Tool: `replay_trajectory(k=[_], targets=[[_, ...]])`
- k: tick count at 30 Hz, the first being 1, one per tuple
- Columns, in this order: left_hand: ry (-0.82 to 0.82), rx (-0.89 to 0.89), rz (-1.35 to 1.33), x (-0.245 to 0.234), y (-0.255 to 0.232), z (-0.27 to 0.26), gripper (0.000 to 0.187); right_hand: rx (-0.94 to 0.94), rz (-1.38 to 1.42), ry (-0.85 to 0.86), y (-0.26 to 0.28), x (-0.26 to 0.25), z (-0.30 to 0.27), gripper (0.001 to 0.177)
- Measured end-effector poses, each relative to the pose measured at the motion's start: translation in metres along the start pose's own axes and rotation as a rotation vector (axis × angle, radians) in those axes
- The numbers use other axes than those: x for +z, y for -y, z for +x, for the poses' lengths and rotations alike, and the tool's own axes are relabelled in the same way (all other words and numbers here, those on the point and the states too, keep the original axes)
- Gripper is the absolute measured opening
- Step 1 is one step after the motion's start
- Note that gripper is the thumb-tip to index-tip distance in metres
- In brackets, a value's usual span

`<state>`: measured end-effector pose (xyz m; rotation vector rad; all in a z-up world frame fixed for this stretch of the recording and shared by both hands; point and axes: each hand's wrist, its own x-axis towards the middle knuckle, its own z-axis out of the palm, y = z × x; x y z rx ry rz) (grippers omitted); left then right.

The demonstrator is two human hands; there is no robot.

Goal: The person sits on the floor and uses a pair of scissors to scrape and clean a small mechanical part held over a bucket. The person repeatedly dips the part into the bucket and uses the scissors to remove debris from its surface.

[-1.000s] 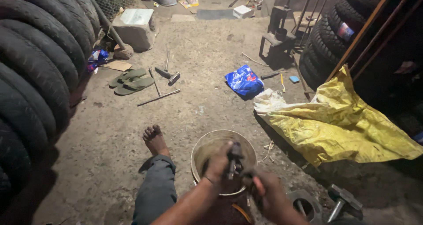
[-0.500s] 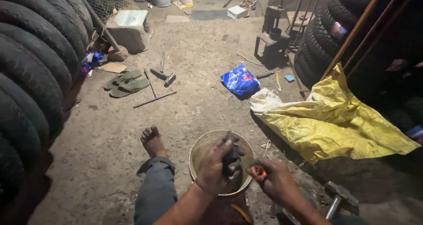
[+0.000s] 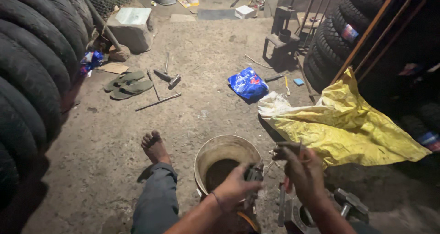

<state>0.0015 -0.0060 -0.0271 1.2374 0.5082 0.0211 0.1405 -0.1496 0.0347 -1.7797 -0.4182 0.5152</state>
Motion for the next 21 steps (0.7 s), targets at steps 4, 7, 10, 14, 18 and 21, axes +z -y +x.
replay_trajectory(k=[4,7,10,14,18,21], targets=[[-0.039,-0.006,-0.38,0.002,-0.007,0.007,0.038,0.294,0.508,0.159,0.007,-0.003,-0.008,0.031],[-0.139,0.052,-0.559,-0.007,-0.01,0.012,0.027,0.121,0.296,0.357,0.007,-0.002,-0.014,0.027],[-0.078,0.105,-0.69,-0.015,-0.016,0.011,0.02,-0.073,-0.307,0.277,0.005,0.0,-0.014,0.027],[-0.077,0.238,-0.506,-0.007,-0.031,-0.004,0.02,-0.418,-0.339,0.206,0.001,0.01,-0.011,0.019],[-0.09,0.211,-0.389,-0.001,-0.047,-0.014,0.026,-0.487,-0.578,0.45,-0.008,0.011,-0.009,0.017],[0.068,0.178,-0.522,-0.001,-0.05,-0.02,0.028,-0.325,-0.418,0.33,-0.012,0.008,-0.004,0.017]])
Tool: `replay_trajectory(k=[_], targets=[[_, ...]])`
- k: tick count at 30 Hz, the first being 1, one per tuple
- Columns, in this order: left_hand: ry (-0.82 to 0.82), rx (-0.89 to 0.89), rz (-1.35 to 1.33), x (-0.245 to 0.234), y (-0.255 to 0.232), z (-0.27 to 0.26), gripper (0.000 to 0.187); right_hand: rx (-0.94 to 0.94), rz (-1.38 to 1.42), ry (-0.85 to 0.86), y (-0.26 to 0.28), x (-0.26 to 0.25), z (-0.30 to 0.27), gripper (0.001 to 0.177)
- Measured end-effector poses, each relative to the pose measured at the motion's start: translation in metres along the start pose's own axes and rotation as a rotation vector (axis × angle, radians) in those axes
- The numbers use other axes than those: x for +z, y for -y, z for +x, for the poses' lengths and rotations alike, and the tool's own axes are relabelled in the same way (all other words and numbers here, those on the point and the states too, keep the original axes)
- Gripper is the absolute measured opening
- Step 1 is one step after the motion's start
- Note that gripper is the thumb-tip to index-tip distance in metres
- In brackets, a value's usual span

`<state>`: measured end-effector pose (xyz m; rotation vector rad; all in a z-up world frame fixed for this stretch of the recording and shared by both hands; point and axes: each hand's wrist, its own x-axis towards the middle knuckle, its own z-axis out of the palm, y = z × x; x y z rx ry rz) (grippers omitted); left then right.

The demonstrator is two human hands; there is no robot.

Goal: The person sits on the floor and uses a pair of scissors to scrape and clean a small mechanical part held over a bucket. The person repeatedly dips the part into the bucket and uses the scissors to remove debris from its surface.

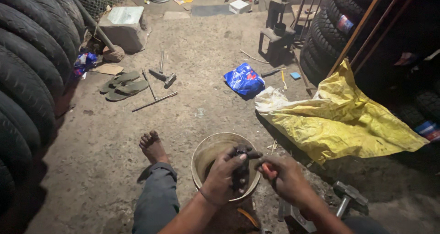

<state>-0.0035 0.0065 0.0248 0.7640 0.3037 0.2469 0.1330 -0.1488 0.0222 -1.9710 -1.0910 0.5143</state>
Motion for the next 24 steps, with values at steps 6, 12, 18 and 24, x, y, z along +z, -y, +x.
replay_trajectory(k=[6,12,18,24], targets=[[0.218,-0.067,-0.358,-0.016,-0.002,0.006,0.044,-0.214,-0.057,-0.214,0.006,0.014,-0.004,0.015],[0.167,0.262,0.989,-0.03,0.025,0.007,0.037,-0.263,-0.001,-0.506,0.007,-0.028,0.003,0.021],[-0.101,0.048,1.058,-0.043,0.057,0.007,0.047,0.195,0.657,-0.492,0.024,-0.051,-0.004,0.026],[-0.517,0.216,0.727,-0.061,0.017,0.024,0.054,0.301,0.043,-0.469,0.006,-0.052,-0.002,0.034]])
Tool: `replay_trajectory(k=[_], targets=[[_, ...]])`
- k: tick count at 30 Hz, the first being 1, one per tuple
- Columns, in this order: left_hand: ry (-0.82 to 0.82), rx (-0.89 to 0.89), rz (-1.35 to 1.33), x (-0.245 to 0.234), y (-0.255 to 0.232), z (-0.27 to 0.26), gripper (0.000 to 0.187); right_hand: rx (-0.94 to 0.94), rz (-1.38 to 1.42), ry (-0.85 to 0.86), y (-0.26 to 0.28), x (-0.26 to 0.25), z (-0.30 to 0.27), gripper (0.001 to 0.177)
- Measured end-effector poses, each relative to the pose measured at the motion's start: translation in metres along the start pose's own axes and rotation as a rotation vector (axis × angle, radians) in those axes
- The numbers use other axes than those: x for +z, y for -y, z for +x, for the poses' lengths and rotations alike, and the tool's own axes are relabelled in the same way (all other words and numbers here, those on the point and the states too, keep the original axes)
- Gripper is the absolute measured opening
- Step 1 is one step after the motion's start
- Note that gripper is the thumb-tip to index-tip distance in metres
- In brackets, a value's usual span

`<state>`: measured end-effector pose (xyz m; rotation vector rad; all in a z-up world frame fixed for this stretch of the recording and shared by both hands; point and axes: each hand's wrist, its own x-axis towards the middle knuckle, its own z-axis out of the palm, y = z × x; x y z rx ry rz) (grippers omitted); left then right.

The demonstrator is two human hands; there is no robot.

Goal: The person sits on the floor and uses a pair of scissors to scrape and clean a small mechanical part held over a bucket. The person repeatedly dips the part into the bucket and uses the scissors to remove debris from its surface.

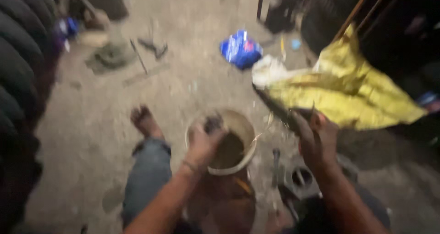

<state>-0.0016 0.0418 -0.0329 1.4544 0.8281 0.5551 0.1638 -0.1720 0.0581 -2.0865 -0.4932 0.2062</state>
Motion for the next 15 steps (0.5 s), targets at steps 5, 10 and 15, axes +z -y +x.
replay_trajectory(k=[5,10,15], targets=[[-0.101,0.023,-0.313,-0.03,-0.018,0.0,0.032,-0.083,0.282,0.119,-0.036,0.069,-0.013,0.032],[0.034,-0.003,-0.46,-0.019,-0.054,-0.018,0.038,-0.02,0.179,0.271,-0.057,0.137,-0.005,0.021],[0.127,-0.005,-0.462,-0.023,-0.056,-0.027,0.047,0.105,0.34,0.344,-0.034,0.126,0.001,0.021]])
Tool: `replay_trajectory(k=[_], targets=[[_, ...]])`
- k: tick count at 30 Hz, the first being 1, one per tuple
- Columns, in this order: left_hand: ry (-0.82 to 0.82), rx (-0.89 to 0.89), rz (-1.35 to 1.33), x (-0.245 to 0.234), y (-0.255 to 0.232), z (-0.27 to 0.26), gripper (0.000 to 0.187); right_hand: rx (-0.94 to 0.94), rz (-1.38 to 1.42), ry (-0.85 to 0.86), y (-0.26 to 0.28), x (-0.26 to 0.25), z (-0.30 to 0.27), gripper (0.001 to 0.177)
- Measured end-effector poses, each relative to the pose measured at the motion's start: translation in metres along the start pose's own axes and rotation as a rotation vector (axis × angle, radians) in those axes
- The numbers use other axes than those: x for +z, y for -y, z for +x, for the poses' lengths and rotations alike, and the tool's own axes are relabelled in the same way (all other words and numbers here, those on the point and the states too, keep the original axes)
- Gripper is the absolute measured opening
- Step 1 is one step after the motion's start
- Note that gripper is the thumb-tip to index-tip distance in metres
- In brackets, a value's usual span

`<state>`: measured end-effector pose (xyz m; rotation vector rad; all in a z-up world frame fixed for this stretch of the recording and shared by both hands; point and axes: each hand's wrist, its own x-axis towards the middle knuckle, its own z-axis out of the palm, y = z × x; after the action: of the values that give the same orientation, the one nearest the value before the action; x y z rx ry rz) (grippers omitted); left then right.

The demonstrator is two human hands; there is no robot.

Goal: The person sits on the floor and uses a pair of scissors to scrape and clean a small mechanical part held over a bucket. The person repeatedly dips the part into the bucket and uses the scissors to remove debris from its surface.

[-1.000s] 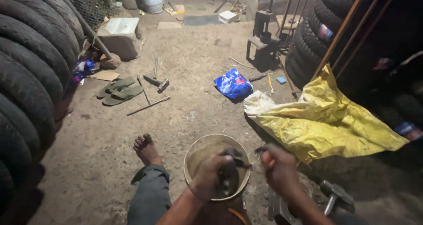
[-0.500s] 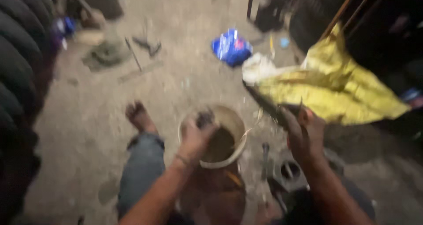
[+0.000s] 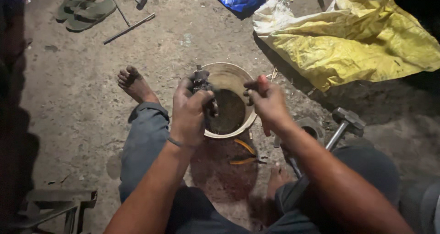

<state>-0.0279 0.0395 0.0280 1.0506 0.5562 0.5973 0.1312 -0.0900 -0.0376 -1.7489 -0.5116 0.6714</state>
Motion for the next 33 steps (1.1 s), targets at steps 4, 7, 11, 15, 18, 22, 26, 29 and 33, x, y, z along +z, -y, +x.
replay_trajectory(k=[4,7,11,15,18,22,26,29,33], targets=[[0.102,-0.003,-0.083,-0.004,0.006,0.001,0.057,0.105,0.298,-0.033,0.065,-0.043,-0.023,0.02],[0.2,-0.048,-0.136,0.0,0.016,-0.004,0.056,0.027,0.171,-0.068,0.085,-0.055,-0.038,0.03],[0.274,-0.077,-0.129,0.009,0.018,-0.007,0.054,0.022,0.381,0.123,0.075,-0.044,-0.048,0.028],[0.278,-0.136,-0.159,0.014,0.026,-0.008,0.051,0.015,0.446,0.042,0.068,-0.058,-0.049,0.022],[0.281,-0.183,-0.148,0.018,0.027,-0.009,0.049,-0.074,0.317,0.077,0.072,-0.066,-0.049,0.021],[0.264,-0.165,-0.021,0.026,0.026,-0.008,0.048,-0.047,0.208,0.115,0.078,-0.065,-0.057,0.02],[0.278,-0.169,0.044,0.028,0.03,-0.012,0.05,0.049,0.19,0.08,0.076,-0.065,-0.066,0.021],[0.297,-0.136,0.06,0.033,0.029,-0.009,0.047,-0.001,0.122,0.029,0.075,-0.064,-0.065,0.021],[0.29,-0.189,0.054,0.035,0.029,-0.011,0.044,0.019,0.092,0.013,0.072,-0.06,-0.063,0.02]])
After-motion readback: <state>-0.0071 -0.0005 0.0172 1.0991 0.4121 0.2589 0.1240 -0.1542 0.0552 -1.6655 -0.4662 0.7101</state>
